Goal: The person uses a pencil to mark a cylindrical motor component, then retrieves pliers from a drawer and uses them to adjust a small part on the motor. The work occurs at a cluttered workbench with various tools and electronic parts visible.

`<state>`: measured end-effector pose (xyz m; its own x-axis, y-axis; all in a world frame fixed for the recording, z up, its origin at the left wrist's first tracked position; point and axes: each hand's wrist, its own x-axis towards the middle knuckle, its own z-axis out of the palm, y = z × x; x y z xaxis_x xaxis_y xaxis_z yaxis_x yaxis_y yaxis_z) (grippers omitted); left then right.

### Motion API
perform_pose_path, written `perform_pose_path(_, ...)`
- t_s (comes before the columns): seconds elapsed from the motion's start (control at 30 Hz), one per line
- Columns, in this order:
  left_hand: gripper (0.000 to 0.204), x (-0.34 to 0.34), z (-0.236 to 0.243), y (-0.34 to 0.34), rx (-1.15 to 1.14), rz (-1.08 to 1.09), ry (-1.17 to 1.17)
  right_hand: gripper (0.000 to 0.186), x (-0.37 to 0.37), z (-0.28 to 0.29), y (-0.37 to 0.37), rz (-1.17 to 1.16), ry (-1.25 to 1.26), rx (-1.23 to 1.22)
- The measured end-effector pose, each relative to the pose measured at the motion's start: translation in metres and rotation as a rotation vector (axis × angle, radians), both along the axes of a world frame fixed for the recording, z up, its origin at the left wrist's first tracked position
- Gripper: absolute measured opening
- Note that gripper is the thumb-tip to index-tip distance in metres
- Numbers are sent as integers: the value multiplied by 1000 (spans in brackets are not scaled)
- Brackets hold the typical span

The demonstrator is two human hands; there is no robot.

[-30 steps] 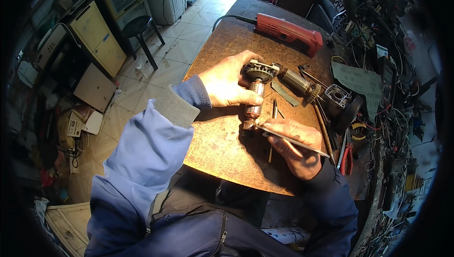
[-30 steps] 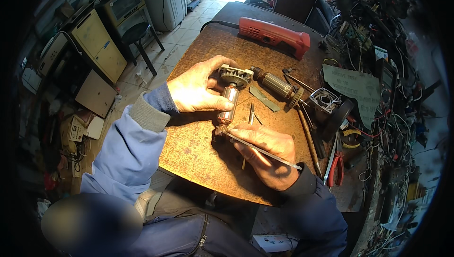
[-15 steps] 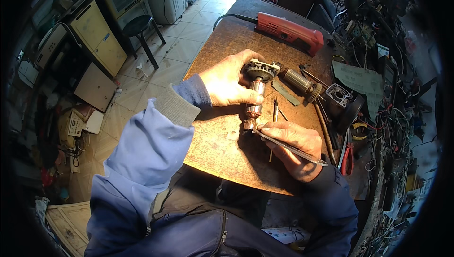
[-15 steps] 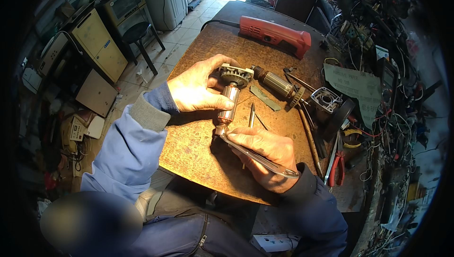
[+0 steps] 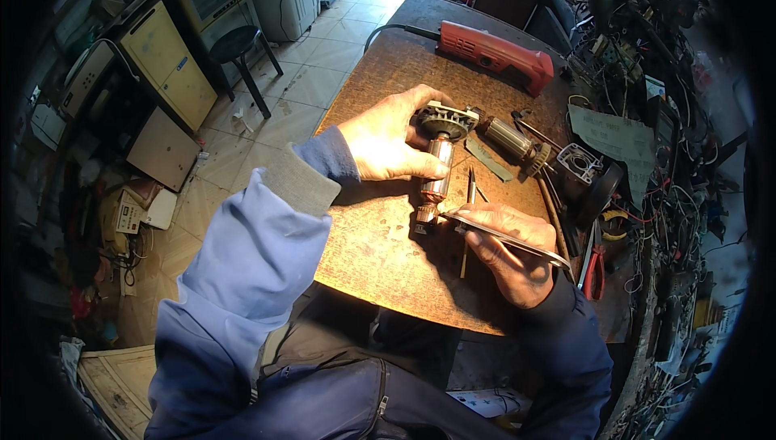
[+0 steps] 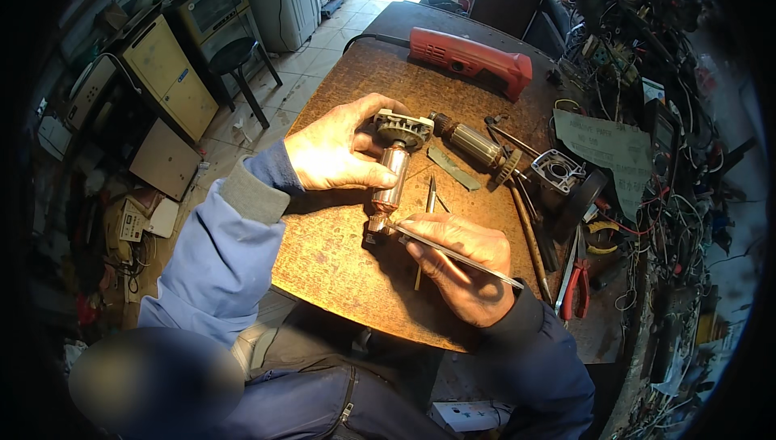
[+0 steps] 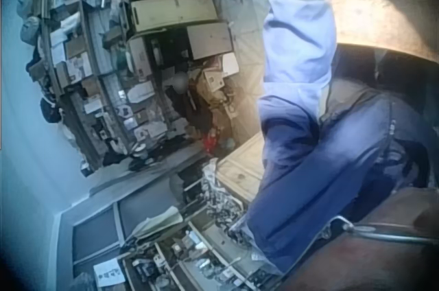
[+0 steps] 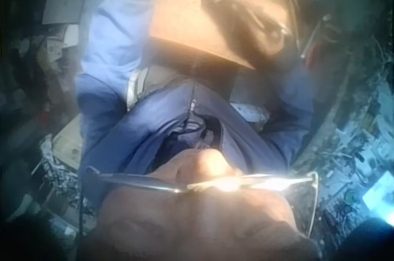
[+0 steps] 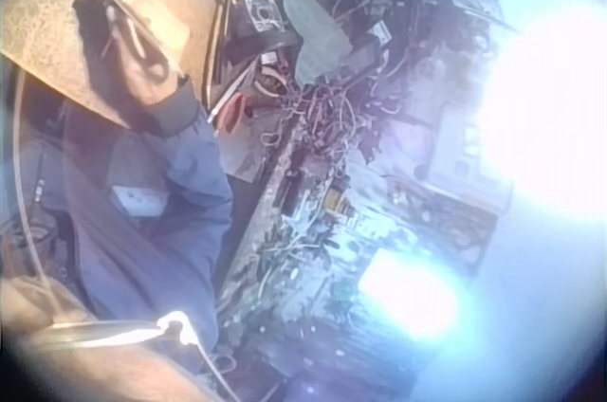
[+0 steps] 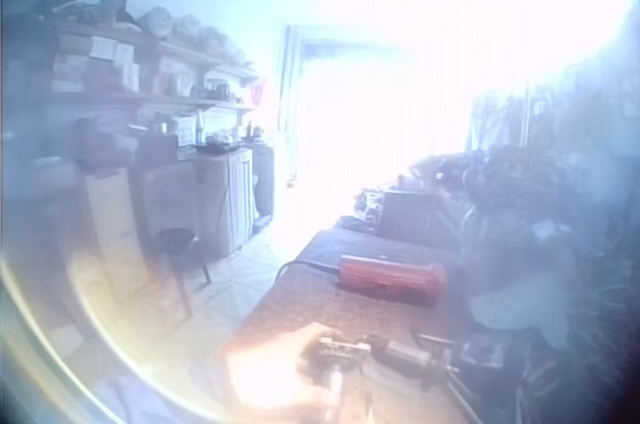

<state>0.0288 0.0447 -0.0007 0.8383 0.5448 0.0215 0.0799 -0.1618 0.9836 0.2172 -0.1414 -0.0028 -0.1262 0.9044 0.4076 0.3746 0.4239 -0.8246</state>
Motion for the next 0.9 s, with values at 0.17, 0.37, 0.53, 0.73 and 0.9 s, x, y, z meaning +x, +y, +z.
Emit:
perform_pose_path(0.17,85,-1,-2,0,-42,-15,-23,23,-2,7,1,-1,-37,15)
perform_pose_path(0.37,84,-3,2,-1,-50,-20,-22,23,0,4,3,22,-68,25)
perform_pose_path(0.53,85,-1,2,0,-27,-21,-12,23,-1,4,3,24,-71,21)
perform_pose_path(0.73,85,0,-1,1,-22,-19,-29,24,0,2,3,33,-79,41)
perform_pose_path(0.9,84,-1,-1,1,7,-12,-14,25,-1,1,4,38,-90,59)
